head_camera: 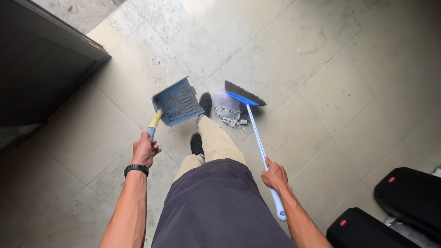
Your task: The person sweeps a tiled floor with a blue broom, gathering debris and a plastic bag into a pile. They then use a dustpan to collect the debris from the floor.
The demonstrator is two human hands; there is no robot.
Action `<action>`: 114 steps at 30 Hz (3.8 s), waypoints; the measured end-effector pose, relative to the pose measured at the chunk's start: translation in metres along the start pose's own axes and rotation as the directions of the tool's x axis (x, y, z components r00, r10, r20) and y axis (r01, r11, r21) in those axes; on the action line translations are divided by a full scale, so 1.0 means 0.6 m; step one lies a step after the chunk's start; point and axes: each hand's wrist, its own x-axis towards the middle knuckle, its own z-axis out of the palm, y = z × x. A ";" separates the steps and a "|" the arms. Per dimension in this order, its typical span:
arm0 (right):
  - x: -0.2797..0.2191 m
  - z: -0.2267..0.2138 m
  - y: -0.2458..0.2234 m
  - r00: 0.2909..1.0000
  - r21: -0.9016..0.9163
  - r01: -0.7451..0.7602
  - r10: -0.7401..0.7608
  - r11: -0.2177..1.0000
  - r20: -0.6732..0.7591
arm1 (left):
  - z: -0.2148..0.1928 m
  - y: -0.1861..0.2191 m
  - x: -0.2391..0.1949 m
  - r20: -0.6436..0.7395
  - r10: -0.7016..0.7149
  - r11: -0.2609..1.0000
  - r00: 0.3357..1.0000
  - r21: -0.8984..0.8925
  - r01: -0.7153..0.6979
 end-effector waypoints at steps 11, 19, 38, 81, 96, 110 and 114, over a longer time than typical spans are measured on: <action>-0.154 0.053 0.081 0.985 0.113 -0.157 0.164 0.981 -0.049 | -0.008 -0.055 -0.036 0.013 -0.114 0.978 0.993 0.178 0.110; -0.173 0.041 0.095 0.955 0.247 -0.282 0.295 0.927 -0.019 | 0.071 -0.105 0.020 0.011 -0.149 0.944 0.989 0.298 0.139; -0.173 0.072 0.083 0.981 0.106 -0.125 0.107 0.987 0.160 | 0.293 -0.147 0.082 0.072 -0.219 0.937 0.973 0.293 0.190; -0.106 -0.040 -0.223 0.920 0.236 0.085 -0.167 0.968 0.354 | 0.267 -0.283 0.293 0.135 -0.128 0.944 0.983 0.320 0.079; -0.116 -0.164 -0.202 0.996 0.096 0.079 -0.082 0.992 0.028 | 0.222 -0.200 0.202 0.168 -0.203 0.962 0.965 0.220 0.164; 0.000 0.011 -0.195 0.959 0.243 0.038 -0.104 0.969 0.265 | 0.216 -0.269 0.274 0.201 -0.109 0.934 0.973 0.357 0.031; -0.043 -0.013 -0.205 0.937 0.214 0.054 -0.123 0.975 0.326 | 0.214 -0.289 0.270 0.203 -0.130 0.938 0.971 0.343 0.054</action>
